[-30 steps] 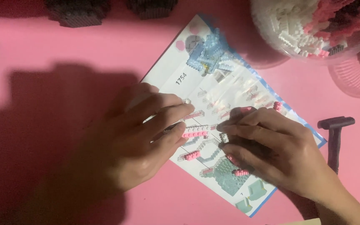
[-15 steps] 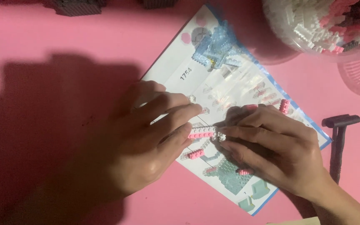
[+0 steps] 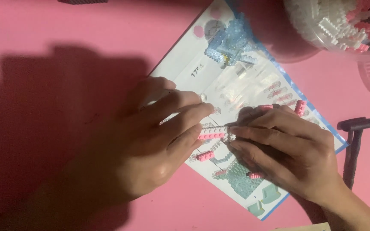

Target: Assembling a small figure using micro building blocks, following an instruction manual and using a small hammer to secure pieces.

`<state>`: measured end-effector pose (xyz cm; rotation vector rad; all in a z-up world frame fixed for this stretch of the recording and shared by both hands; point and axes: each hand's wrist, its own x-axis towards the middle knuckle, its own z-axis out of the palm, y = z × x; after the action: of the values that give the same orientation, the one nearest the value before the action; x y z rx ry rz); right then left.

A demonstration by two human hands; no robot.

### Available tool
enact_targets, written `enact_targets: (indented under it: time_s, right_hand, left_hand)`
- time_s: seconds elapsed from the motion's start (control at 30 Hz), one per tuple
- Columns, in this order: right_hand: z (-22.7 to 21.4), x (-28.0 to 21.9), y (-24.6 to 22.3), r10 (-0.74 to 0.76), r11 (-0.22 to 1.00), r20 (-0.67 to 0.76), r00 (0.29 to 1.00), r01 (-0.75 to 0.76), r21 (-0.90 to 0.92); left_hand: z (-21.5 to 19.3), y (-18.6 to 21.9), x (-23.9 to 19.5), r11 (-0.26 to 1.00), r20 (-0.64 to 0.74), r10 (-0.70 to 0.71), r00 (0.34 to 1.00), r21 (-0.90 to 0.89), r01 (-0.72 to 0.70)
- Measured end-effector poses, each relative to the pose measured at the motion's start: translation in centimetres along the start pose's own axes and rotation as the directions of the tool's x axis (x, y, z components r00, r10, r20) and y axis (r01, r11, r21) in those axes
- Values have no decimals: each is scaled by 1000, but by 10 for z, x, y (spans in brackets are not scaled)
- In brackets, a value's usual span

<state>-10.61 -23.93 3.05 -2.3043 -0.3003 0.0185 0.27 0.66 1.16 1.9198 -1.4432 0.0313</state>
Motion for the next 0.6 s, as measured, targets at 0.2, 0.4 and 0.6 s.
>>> enact_targets:
  time_s: [0.2,0.4,0.6]
  right_hand:
    - [2,2,0,-24,999,-3,1000,24,-34]
    - [1,2,0,-64,995,8,998,64,-79]
    - [1,3,1,-108,990,12,994,108,-88]
  left_hand:
    - [7,-3,-4,995,2,-39,999,-94,39]
    - [3,3,0,989,-17,-100,995,-115,98]
    - [-2,1,-2,998,-18,-48,999,-29,48]
